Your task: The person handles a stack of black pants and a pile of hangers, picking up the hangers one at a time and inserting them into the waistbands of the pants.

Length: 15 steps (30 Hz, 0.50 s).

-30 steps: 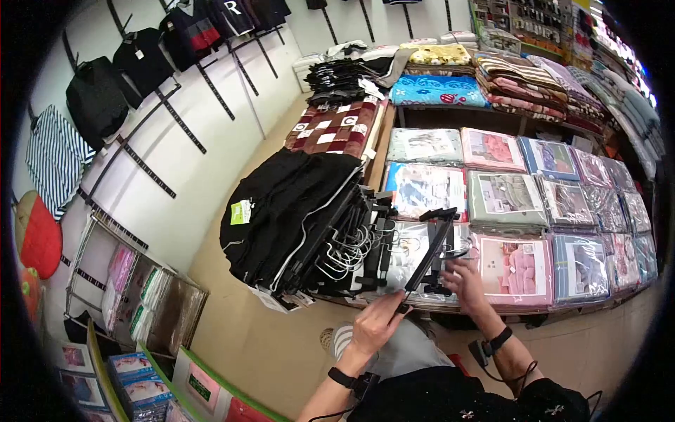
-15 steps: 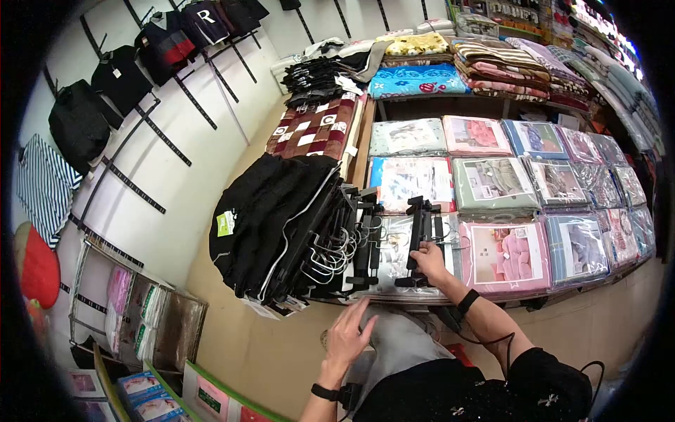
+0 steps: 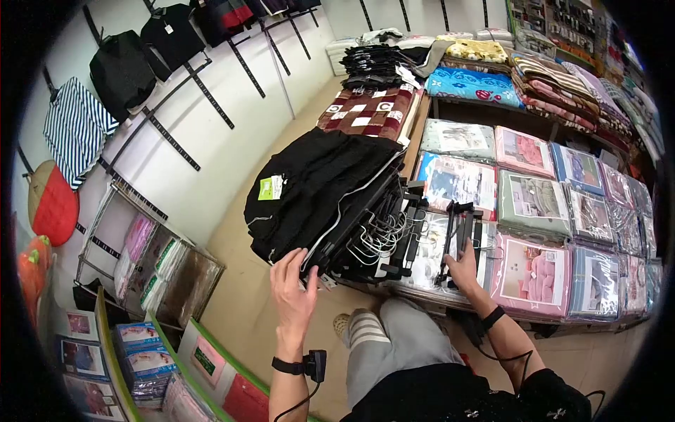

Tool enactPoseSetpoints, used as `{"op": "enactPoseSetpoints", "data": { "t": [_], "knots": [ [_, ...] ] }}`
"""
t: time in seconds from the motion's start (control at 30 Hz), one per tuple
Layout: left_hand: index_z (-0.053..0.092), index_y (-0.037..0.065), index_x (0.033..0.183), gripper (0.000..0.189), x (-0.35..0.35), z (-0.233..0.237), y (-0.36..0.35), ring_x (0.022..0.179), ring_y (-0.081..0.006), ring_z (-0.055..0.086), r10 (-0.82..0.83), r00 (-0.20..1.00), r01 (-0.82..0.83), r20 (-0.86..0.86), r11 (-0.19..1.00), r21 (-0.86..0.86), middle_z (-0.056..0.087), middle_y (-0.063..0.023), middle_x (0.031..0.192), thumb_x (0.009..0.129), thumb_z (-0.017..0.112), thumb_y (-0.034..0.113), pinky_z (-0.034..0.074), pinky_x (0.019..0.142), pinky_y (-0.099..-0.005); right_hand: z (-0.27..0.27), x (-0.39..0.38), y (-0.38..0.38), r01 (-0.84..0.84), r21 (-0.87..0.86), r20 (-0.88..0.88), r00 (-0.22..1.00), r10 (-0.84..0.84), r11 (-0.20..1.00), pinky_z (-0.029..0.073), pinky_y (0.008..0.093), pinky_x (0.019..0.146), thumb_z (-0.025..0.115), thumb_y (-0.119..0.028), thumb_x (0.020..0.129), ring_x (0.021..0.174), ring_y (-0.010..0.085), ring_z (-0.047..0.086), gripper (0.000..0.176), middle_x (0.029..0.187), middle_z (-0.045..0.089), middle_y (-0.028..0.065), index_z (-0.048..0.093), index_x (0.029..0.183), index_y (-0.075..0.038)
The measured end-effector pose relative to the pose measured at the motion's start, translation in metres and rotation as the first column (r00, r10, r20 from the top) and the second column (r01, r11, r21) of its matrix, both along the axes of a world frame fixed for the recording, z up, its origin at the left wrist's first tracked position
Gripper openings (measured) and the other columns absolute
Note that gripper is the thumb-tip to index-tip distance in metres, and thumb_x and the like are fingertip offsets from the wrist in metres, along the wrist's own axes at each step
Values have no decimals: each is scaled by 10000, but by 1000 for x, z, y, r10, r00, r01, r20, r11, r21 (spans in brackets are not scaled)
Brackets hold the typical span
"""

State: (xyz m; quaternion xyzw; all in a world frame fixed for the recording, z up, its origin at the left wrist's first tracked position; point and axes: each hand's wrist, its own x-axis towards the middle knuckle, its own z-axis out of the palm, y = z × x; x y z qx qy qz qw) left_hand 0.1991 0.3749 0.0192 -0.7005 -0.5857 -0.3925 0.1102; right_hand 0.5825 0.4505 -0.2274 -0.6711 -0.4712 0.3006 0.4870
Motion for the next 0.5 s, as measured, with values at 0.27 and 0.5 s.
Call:
{"op": "enactPoseSetpoints", "data": {
  "t": [0.27,0.5],
  "knots": [
    [725,104,1353,559,4,-2,10,1451,-424,476,-33,959,7,-283,996,-92,495,-176,1632,817,884,108,379,1199,-565,113,-10,44,-219,238,39,976,216,946,600,422,946,731,-125,984,1151,304,716,504,1397,638,172,582,1449,2],
    [731,111,1340,595,-2,-5,18,1403,-371,540,-26,945,9,-325,999,-53,566,-156,1580,777,919,143,400,1133,-516,219,-36,97,-411,331,340,892,299,849,558,439,1033,722,-129,942,1225,350,678,452,1357,672,184,642,1369,-2]
  ]
}}
